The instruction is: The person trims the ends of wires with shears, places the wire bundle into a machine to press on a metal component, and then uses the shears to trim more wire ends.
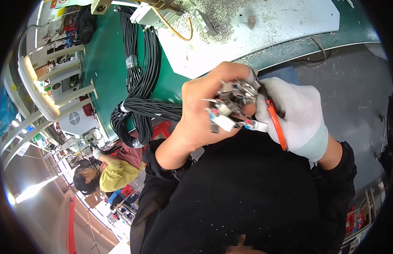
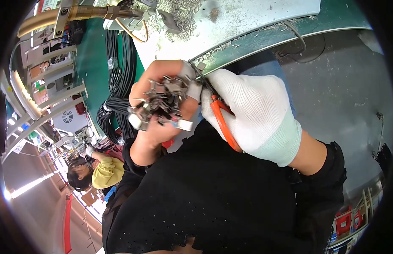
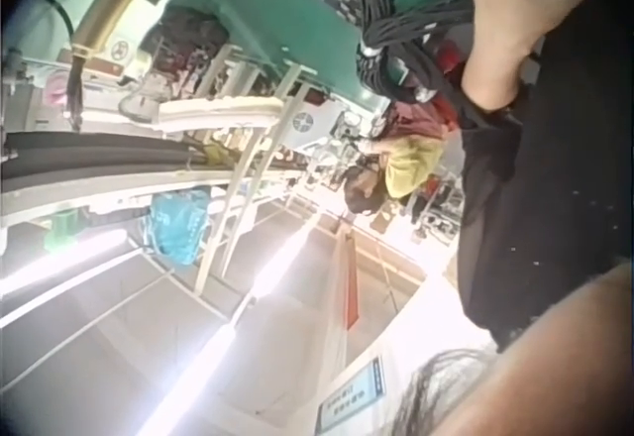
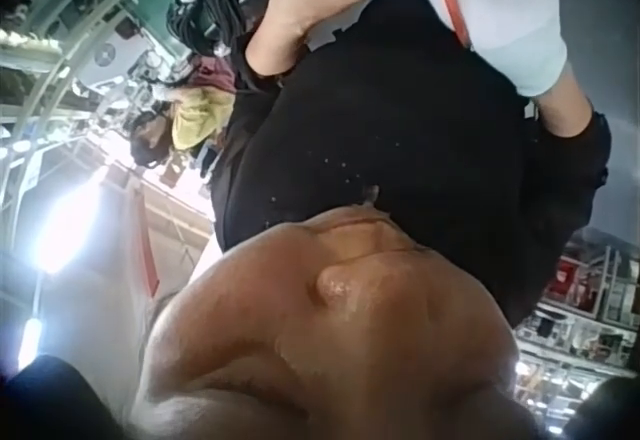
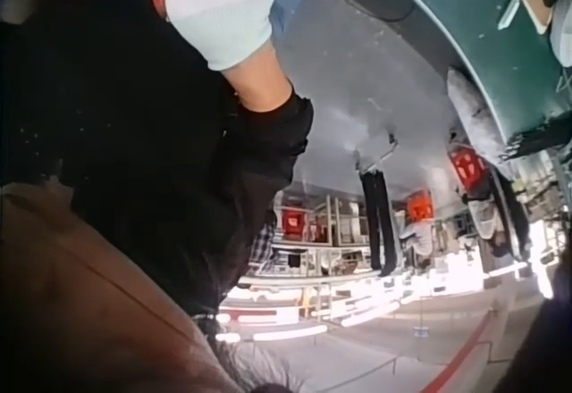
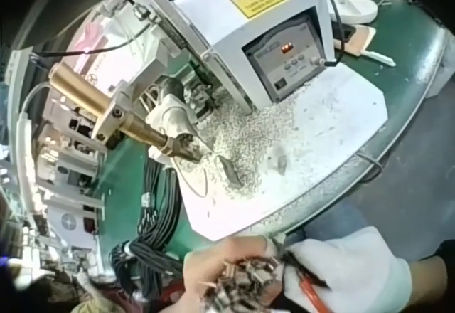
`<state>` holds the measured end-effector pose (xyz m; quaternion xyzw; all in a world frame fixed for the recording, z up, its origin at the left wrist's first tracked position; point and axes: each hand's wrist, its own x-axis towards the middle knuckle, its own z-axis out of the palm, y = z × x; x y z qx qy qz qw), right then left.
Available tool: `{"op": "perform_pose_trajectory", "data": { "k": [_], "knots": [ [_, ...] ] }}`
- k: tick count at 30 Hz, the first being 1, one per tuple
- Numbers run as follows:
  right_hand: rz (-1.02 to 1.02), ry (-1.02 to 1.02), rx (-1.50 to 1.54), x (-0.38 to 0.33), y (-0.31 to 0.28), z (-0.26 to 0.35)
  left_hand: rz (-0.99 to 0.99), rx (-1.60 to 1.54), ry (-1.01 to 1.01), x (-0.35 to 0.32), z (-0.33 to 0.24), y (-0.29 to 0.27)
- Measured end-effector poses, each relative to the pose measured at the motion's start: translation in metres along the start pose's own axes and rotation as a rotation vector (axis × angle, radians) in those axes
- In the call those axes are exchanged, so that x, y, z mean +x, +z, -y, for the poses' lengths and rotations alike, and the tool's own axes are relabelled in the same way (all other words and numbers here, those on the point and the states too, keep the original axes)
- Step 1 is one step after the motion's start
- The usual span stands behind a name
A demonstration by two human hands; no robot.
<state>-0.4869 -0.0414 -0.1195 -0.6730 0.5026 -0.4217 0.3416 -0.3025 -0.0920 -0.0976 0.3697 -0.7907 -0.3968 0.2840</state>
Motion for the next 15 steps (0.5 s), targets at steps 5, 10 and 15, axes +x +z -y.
{"op": "perform_pose_trajectory", "data": {
  "k": [5,10,15],
  "knots": [
    [0.025,0.04,0.055,-0.002,0.004,-0.001,-0.165,-0.242,-0.211,0.001,0.003,0.009],
    [-0.034,0.023,-0.087,0.002,0.008,0.002,-0.137,-0.078,-0.172,-0.006,0.011,0.006],
    [0.072,0.197,-0.005,0.003,0.006,0.011,-0.127,-0.152,-0.179,-0.009,0.008,0.008]
  ]
}}
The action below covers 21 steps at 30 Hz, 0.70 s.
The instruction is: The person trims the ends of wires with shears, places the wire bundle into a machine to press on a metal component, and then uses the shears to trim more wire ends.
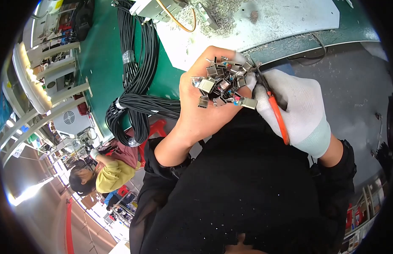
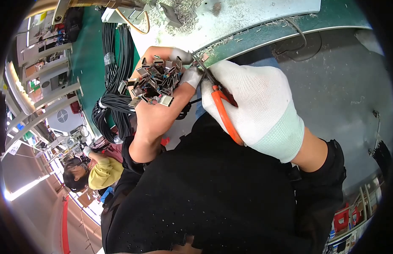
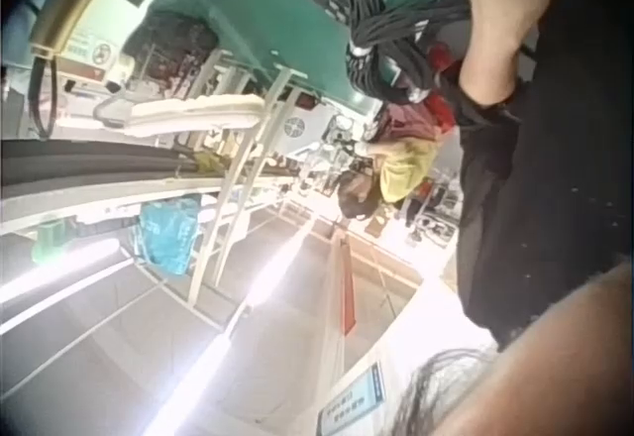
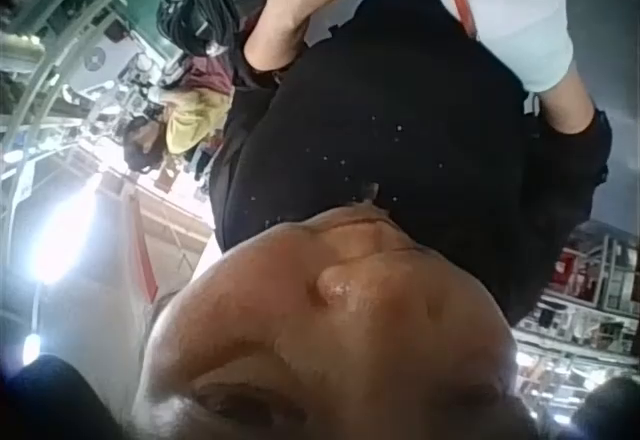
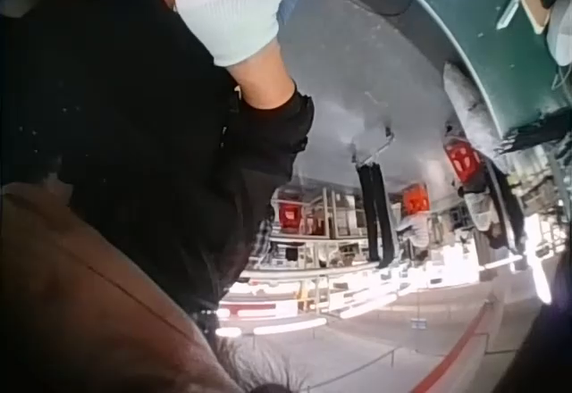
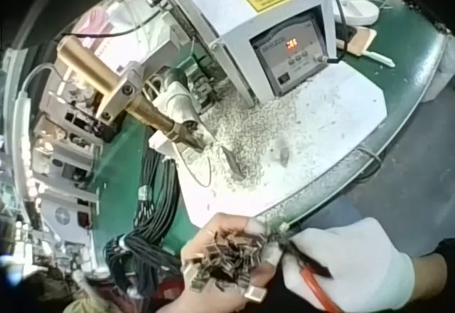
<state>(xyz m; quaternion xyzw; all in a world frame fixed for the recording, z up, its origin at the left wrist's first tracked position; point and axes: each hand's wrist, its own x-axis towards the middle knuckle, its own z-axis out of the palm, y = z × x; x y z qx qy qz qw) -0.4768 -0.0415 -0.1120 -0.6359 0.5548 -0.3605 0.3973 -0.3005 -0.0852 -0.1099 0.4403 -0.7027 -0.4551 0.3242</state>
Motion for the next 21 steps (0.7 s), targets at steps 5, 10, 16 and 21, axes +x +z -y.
{"op": "perform_pose_trajectory", "data": {
  "k": [5,10,16,21],
  "knots": [
    [0.018,0.047,0.15,-0.003,0.001,0.002,0.044,-0.007,0.104,-0.002,0.005,-0.003],
    [0.067,0.02,0.219,-0.002,0.001,-0.004,-0.062,-0.253,-0.027,-0.002,0.005,0.004],
    [0.028,-0.113,-0.083,0.001,0.002,-0.007,-0.044,-0.396,-0.395,-0.003,-0.008,-0.003],
    [0.146,-0.116,0.019,0.006,0.002,-0.014,0.079,-0.316,-0.475,0.001,0.0,-0.014]
  ]
}}
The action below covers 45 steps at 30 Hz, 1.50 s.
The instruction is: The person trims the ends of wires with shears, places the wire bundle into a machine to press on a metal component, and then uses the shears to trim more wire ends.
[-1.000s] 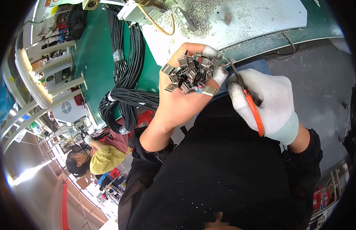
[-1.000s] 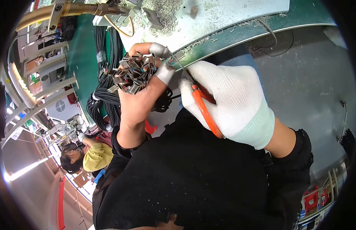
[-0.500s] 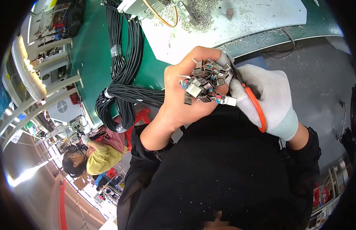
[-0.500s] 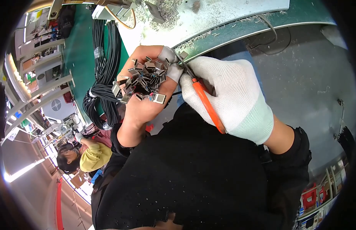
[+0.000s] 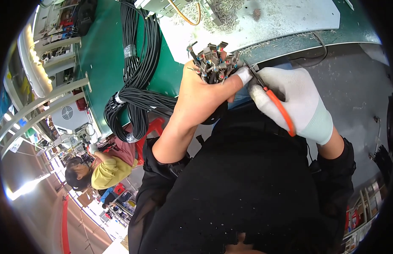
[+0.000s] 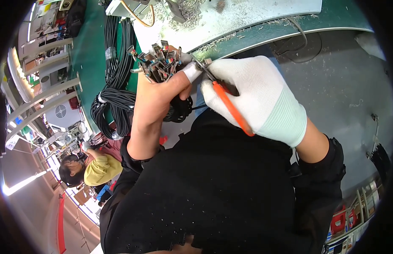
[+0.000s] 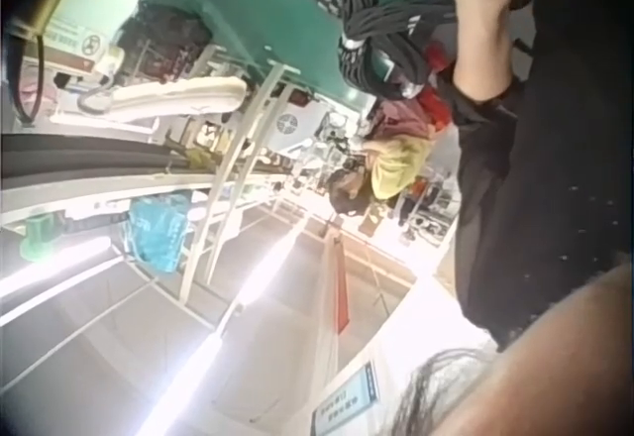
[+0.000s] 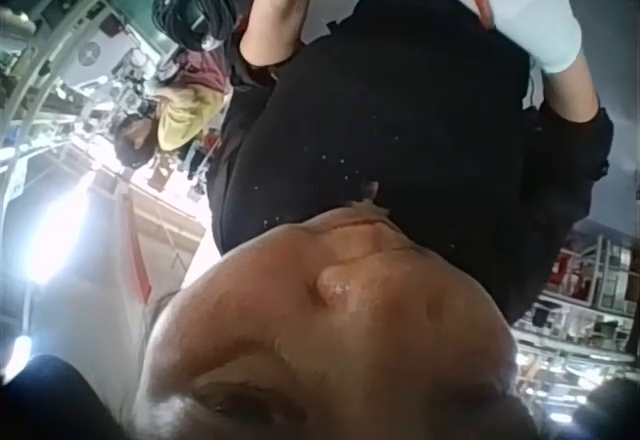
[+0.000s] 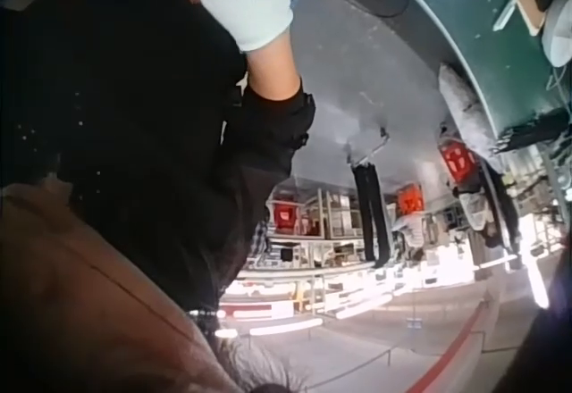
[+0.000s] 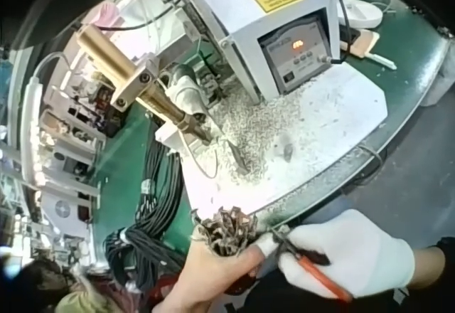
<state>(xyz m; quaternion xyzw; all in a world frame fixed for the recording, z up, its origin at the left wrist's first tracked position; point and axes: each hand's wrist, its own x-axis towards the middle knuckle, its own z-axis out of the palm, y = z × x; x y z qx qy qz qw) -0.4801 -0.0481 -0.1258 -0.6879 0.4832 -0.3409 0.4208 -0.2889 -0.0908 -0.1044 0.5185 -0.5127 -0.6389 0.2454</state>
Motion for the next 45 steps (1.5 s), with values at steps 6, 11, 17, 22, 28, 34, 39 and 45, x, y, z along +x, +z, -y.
{"op": "perform_pose_trajectory", "data": {
  "k": [6,11,17,22,28,34,39,45],
  "knots": [
    [0.093,0.212,0.442,0.007,-0.006,-0.001,0.184,-0.446,-0.067,0.012,0.019,-0.021],
    [-0.01,0.288,0.287,0.04,-0.023,-0.009,0.016,-0.701,-0.112,0.045,0.02,-0.06],
    [0.029,0.27,0.278,0.109,-0.014,-0.019,0.051,-0.548,-0.071,0.084,0.011,-0.074],
    [0.057,0.095,0.355,0.134,-0.014,-0.045,-0.074,-0.338,-0.032,0.098,0.0,-0.073],
    [0.081,0.162,0.478,0.141,-0.023,-0.035,-0.009,-0.1,0.066,0.103,-0.007,-0.079],
    [0.304,0.325,0.416,0.153,-0.041,-0.028,-0.011,-0.07,0.044,0.103,-0.011,-0.079],
    [0.217,0.299,0.364,0.148,-0.022,-0.04,-0.042,-0.018,0.04,0.099,-0.013,-0.077],
    [0.068,-0.282,0.267,0.147,-0.012,-0.079,-0.024,0.001,0.069,0.102,-0.01,-0.079]
  ]
}}
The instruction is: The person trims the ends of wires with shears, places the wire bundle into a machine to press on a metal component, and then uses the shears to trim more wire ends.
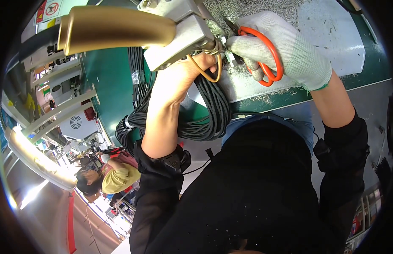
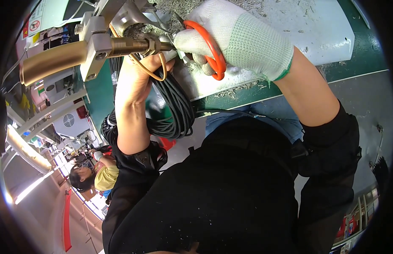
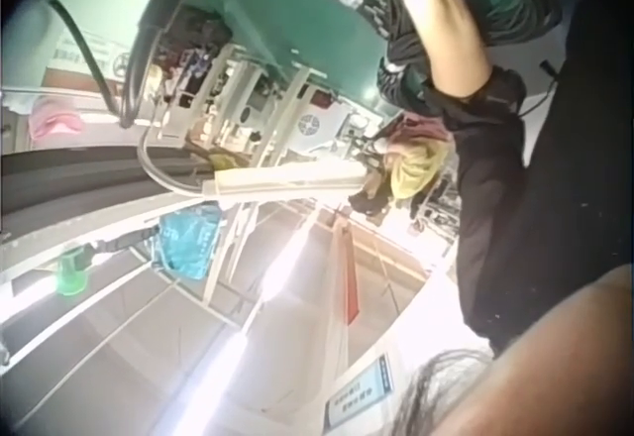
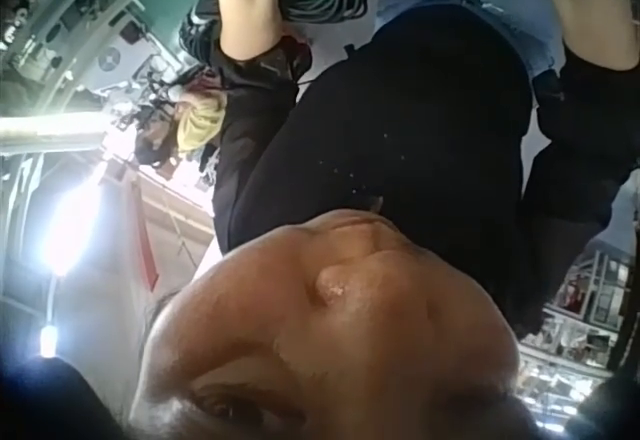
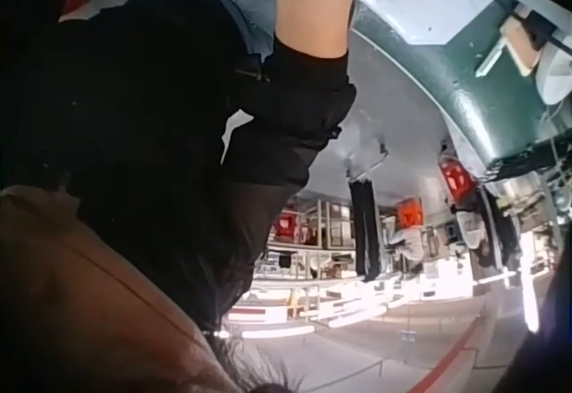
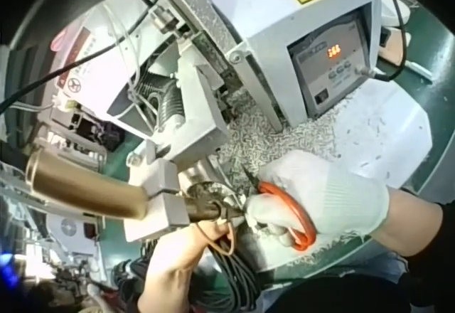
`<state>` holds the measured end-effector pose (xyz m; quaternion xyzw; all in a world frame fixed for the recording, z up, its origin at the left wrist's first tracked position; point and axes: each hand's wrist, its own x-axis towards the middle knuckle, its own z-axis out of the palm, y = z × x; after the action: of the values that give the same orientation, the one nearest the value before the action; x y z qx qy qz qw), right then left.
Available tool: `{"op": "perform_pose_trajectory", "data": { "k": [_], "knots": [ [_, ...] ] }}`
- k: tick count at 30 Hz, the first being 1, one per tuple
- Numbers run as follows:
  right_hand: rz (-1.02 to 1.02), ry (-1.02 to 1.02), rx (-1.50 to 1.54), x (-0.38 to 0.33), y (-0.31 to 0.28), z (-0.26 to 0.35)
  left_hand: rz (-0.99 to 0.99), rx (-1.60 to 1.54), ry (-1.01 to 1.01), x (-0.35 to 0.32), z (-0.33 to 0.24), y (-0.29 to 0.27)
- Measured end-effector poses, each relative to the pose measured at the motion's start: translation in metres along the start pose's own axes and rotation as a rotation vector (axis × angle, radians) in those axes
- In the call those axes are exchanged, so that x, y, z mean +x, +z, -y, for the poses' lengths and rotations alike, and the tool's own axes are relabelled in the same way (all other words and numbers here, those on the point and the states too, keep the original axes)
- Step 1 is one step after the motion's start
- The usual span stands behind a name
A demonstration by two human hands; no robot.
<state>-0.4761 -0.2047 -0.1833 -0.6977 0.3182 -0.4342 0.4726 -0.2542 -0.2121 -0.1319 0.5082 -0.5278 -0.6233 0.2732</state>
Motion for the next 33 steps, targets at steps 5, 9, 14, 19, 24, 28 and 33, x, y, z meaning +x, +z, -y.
{"op": "perform_pose_trajectory", "data": {
  "k": [5,9,14,19,24,28,33],
  "knots": [
    [-0.155,-0.523,-0.374,-0.001,0.003,-0.011,-0.005,0.017,-0.014,0.002,-0.001,0.003],
    [-0.008,0.168,-0.016,0.011,-0.001,0.026,-0.013,0.017,-0.007,-0.001,0.004,-0.001],
    [0.024,0.515,0.233,0.005,-0.002,0.046,-0.047,-0.194,-0.024,-0.011,0.008,0.005],
    [-0.022,0.434,-0.138,-0.055,-0.023,0.067,-0.108,-0.455,0.007,-0.064,0.009,0.004],
    [-0.067,0.154,-0.185,-0.05,0.015,0.1,0.12,-0.269,-0.103,-0.09,-0.009,0.034],
    [0.053,0.36,-0.004,-0.045,0.036,0.106,0.223,-0.13,-0.066,-0.096,-0.005,0.039],
    [-0.041,0.564,0.193,-0.069,0.032,0.122,0.262,-0.073,0.001,-0.101,-0.011,0.049]
  ]
}}
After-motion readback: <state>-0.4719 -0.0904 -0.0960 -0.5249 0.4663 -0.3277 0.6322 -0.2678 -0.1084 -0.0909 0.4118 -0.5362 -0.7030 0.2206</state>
